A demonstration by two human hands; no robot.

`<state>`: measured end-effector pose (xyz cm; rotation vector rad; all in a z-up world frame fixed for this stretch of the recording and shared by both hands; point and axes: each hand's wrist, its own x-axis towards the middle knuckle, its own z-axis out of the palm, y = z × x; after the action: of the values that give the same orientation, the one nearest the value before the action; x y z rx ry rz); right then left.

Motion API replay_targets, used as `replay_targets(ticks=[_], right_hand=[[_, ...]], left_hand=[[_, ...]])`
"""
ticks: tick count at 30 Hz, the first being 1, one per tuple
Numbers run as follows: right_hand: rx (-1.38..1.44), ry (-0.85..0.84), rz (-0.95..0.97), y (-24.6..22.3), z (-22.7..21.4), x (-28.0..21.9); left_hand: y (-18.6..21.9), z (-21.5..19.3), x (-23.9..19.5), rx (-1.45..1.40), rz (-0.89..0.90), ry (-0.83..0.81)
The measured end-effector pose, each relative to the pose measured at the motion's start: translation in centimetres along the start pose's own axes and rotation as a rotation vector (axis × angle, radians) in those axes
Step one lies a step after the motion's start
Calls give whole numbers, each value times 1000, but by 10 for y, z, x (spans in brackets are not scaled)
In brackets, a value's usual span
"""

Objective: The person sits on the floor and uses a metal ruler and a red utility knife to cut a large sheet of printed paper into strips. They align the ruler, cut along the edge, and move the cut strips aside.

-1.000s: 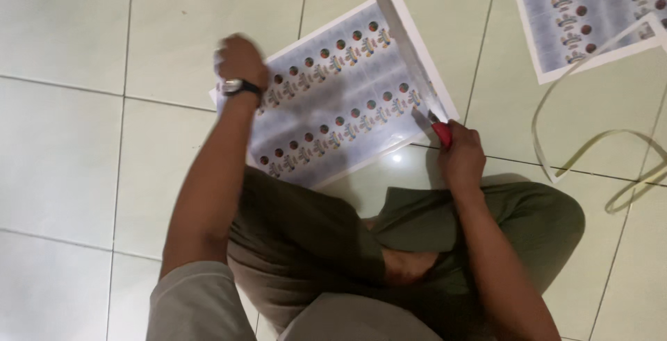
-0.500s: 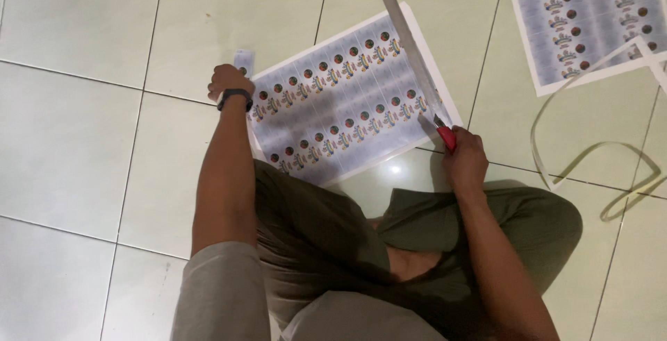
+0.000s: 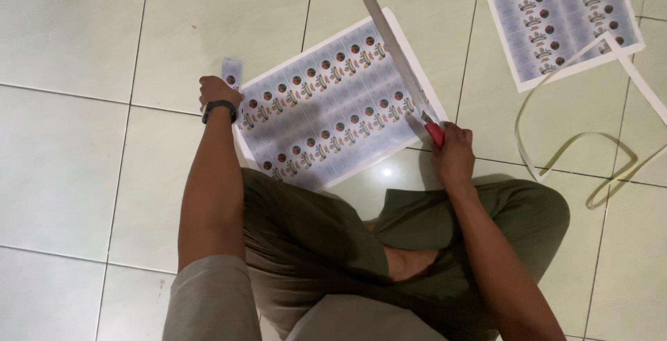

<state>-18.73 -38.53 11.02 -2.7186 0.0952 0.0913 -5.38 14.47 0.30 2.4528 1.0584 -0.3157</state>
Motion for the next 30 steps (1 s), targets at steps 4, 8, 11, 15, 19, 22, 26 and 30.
replay_targets(ticks=[4,8,11,15,19,22,26,30], right_hand=[[333,-29,125,18,35,9],[963,-103,205,-66,4,1],[1219,-91,212,-92,20,-1],[1238,105,196,-98,29,-21],[1291,55,235,-76,48,-23],[1464,-34,265,-91,51,-22],[1768,25,634,-110,46,-34],[1936,9,903,-108,65,-26]], left_hand=[[4,60,31,56,2,-46],[84,51,-86,-330,549,-120],[143,59,-229,-821,745,-291],[152,66,-296,-1008,513,-776],[154,70,-291,-1186,511,-828],[164,57,-286,-1523,410,-819],[167,26,-291,-1510,542,-494],[162,39,-305,-1438,645,-397]])
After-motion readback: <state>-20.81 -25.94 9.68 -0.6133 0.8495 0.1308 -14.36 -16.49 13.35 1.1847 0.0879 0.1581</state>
